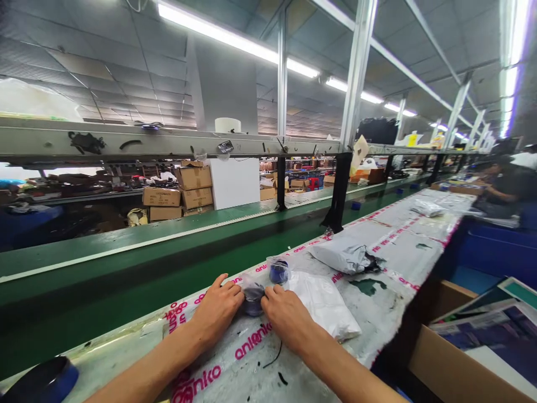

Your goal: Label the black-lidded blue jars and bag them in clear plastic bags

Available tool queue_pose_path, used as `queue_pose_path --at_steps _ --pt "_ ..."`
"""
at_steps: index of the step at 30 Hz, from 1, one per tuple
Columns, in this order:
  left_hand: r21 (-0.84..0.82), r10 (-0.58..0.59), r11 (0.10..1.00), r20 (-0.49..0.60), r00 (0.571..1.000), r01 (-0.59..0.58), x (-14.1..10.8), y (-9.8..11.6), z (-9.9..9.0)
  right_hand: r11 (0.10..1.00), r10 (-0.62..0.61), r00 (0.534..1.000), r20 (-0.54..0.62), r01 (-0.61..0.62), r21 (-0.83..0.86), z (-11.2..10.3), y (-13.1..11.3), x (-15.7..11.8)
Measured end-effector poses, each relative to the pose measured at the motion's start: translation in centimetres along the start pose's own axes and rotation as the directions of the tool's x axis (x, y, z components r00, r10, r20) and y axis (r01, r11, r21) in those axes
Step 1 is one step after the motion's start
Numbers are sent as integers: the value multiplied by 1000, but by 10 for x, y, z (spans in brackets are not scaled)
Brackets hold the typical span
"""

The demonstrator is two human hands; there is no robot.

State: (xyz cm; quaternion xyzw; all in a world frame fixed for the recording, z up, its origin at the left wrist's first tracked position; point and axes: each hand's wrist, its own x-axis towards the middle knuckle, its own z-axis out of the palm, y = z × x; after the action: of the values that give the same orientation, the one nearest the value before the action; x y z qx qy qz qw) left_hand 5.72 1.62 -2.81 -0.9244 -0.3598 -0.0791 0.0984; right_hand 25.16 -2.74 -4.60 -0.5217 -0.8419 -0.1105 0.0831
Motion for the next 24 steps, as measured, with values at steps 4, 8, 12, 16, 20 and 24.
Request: queue_pose_path --at_steps 4,8,12,16,20,24 --pt "-148 -85 985 20 996 88 4 -1 -6 986 94 995 32 -97 132 -10 1 11" --pt "-301 -234 927 3 972 224 9 -4 -11 916 222 974 55 -227 330 -19 10 20" --pt "-394 -457 821 -22 889 413 18 -4 -20 811 389 921 2 -344 474 -31 21 24" --pt "-460 -549 744 -8 836 484 27 -1 -35 743 516 854 -73 -403 535 -44 34 24" --pt "-490 -580 705 19 815 513 30 3 -43 727 543 834 -92 -413 549 -46 41 25" --pt "-487 -585 699 32 811 523 30 7 -40 723 578 807 -119 -439 533 -41 43 24"
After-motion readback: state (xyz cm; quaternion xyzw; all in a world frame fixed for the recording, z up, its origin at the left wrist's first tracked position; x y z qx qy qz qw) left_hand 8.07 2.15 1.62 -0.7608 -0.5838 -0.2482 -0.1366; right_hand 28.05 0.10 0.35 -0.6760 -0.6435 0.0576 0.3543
